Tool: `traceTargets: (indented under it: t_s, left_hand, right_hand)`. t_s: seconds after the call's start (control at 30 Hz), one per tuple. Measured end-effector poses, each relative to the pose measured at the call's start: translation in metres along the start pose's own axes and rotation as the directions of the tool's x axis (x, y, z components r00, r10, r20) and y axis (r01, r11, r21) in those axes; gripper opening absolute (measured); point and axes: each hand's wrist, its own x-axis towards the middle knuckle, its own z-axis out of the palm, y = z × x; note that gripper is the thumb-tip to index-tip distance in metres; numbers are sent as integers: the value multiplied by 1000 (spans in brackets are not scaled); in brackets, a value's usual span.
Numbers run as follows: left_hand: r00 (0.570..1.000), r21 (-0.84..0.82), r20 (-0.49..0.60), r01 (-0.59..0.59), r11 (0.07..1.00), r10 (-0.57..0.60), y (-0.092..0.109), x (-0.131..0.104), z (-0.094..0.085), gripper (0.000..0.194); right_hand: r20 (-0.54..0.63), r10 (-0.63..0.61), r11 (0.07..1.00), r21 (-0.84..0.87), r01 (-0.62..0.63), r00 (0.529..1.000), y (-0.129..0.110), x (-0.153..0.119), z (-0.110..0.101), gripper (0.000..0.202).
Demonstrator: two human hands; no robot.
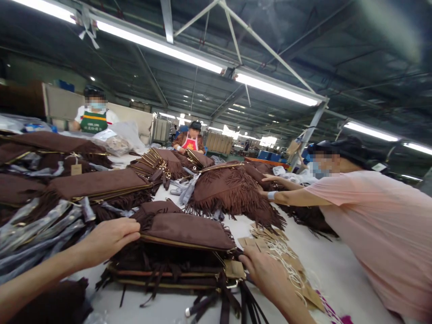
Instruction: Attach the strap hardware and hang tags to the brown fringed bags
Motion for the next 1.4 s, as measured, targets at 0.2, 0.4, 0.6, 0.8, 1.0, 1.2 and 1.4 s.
traceTargets:
  t_s: [0.2,0.4,0.6,0.8,1.0,1.2,1.4]
  left_hand:
    - [997,204,-41,71,976,-64,-5,12,-4,26]
    - [840,67,4,-542,838,543,140,39,33,61]
    - [868,-53,-24,-496,867,495,191,89,84,14]
    - [960,-350,-139,-276,895,242,173,107,63,16]
    - [964,-527,-185,-260,809,189,173,116,47,21]
    - [967,-564,-181,-253,786,182,170,117,39,20]
    - [949,-498,-127,-313,809,289,169,115,33,23]
  right_hand:
    - [32,-259,835,510,208,965,-31,-28,12,20]
    - [63,-278,493,866,86,958,-18,-33,22,34]
    - [-193,-76,676,711,193,978,9,-20,22,29]
    - [-189,-44,687,708,167,981,10,-1,24,28]
    - [-236,-72,687,693,220,969,-11,24,18,26]
    - [-279,-30,785,588,196,960,-29,45,20,24]
    - [-247,-237,676,653,342,940,16,48,-20,15]
